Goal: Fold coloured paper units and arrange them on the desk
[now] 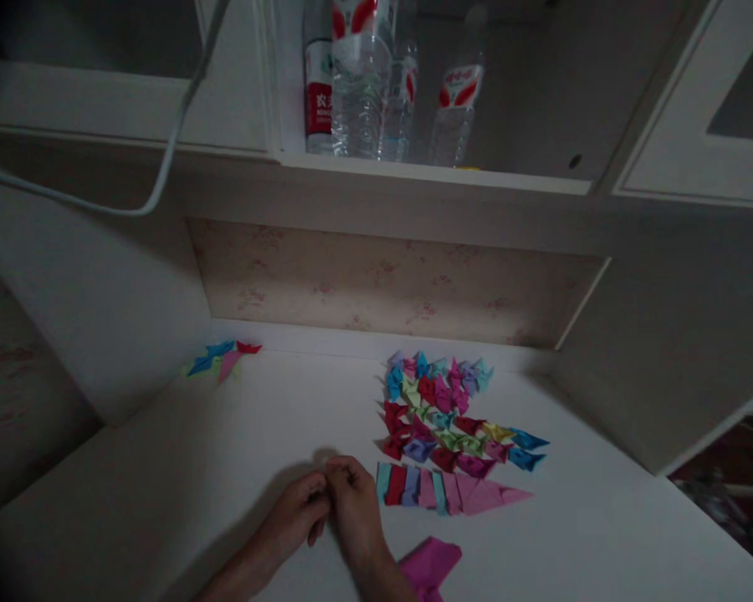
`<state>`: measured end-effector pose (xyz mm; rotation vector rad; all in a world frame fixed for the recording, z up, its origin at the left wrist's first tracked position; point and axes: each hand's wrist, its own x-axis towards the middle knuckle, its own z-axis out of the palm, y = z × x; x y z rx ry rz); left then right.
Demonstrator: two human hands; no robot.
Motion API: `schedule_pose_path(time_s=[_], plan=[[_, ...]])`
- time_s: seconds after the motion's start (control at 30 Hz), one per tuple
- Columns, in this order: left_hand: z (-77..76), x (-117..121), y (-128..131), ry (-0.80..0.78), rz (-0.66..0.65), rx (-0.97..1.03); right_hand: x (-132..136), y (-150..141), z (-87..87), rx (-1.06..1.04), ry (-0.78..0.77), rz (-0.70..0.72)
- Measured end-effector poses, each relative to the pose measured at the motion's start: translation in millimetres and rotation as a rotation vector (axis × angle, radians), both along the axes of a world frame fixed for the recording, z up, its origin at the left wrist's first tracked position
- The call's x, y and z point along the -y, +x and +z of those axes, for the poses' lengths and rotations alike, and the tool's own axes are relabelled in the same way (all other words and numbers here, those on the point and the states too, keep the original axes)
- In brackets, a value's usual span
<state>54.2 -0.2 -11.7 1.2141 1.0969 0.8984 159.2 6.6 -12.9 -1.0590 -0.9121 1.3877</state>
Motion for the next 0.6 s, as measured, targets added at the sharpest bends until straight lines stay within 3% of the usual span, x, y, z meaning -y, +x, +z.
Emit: schedule_pose_path(time_s=[0.3, 0.4, 0.5, 0.57, 0.6], plan=[[5.7, 6, -1, 0.012, -0.011, 0.018, 4, 8, -2.1, 0.134, 0.047, 0.001], [7.6, -4, -13, 0.015, -0.033, -0.013, 4, 8, -2.1, 0.199, 0.087, 0.011], [9.8, -33, -42, 0.158, 0.07, -0.267, 5, 6, -4.0, 0.336, 0.11, 0.027], [12.4, -62, -72, 0.341, 0.208, -0.667, 6, 4, -5.6, 0.439, 0.12, 0.047], [14.4, -77, -89, 0.37, 0.258, -0.751, 6, 3, -6.2, 0.474, 0.128, 0.059]])
